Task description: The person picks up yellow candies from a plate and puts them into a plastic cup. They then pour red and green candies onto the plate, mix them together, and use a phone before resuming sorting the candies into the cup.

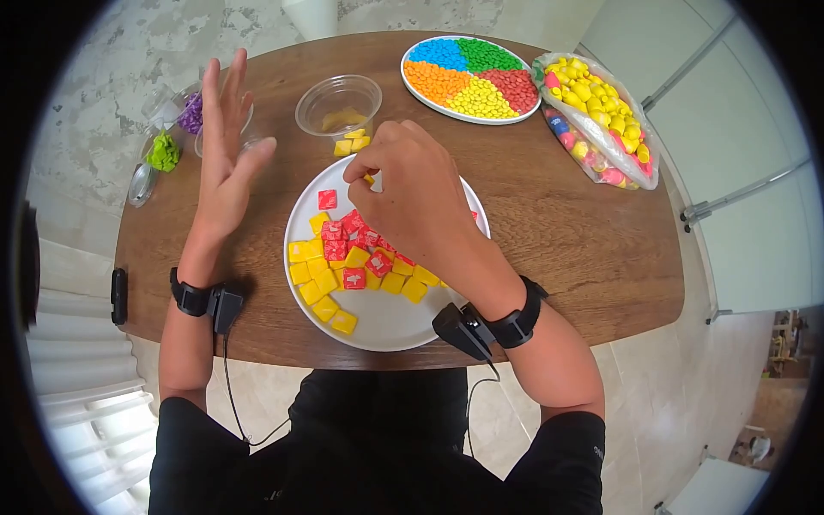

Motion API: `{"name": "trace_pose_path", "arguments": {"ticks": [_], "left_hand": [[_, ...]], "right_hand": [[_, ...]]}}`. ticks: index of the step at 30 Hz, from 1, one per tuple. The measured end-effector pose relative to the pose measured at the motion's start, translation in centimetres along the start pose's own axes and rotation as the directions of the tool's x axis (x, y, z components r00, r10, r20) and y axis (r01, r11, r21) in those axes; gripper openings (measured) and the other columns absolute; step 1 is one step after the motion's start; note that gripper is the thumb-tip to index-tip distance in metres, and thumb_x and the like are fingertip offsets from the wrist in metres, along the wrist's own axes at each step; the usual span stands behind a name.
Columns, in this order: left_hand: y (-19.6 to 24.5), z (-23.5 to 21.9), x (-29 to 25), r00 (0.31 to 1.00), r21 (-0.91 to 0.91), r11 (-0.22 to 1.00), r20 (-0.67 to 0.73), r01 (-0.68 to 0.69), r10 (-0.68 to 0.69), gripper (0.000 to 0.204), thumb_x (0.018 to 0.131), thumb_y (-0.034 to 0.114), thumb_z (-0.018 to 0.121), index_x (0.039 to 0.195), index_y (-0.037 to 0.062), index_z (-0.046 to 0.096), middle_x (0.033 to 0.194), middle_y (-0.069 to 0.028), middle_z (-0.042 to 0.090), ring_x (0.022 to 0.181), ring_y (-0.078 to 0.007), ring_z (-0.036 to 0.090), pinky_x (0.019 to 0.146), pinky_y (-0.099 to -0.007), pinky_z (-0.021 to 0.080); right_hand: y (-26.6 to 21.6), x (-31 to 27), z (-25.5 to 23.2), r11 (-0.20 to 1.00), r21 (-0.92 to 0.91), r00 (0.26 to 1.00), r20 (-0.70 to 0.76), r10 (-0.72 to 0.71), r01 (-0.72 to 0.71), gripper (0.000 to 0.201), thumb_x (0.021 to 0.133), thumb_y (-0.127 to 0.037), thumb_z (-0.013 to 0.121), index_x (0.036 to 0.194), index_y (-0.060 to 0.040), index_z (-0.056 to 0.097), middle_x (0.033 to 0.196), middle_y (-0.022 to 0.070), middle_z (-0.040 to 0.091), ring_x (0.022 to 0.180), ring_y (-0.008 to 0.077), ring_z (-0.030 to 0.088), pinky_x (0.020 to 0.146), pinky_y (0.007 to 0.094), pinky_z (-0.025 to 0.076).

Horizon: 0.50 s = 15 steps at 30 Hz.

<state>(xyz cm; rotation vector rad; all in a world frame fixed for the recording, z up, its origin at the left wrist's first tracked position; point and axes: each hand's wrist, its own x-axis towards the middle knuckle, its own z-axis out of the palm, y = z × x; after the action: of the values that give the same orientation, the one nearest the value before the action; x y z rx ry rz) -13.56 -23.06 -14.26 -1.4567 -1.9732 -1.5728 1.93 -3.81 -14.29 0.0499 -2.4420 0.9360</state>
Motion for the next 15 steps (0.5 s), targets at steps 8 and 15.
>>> {"name": "trace_pose_path", "arguments": {"ticks": [8,15], "left_hand": [[0.4,-0.2,0.1,1.000,0.027,1.000,-0.025,-0.009,0.009,0.103,0.078,0.007,0.052,0.170,0.0140,0.006,0.175,-0.0173,0.018,0.162,-0.0340,0.016,0.129,-0.0568,0.016],[-1.1,-1.0,0.4,0.993,-0.355,0.934,-0.091,0.039,-0.076,0.103,0.091,0.065,0.053,0.169,0.0127,0.011,0.172,-0.0214,0.026,0.161,-0.0350,0.021,0.128,-0.0558,0.016]], "right_hand": [[0.1,0.0,0.1,1.000,-0.008,1.000,0.009,-0.014,0.014,0.002,0.080,-0.006,0.076,0.080,-0.0039,0.076,0.089,0.0111,0.064,0.091,0.0299,0.062,0.080,0.0430,0.052],[0.0,0.0,0.0,1.000,-0.008,1.000,0.006,-0.015,0.015,0.002,0.080,-0.005,0.075,0.080,-0.0034,0.076,0.088,0.0110,0.064,0.091,0.0298,0.063,0.079,0.0431,0.052]]}}
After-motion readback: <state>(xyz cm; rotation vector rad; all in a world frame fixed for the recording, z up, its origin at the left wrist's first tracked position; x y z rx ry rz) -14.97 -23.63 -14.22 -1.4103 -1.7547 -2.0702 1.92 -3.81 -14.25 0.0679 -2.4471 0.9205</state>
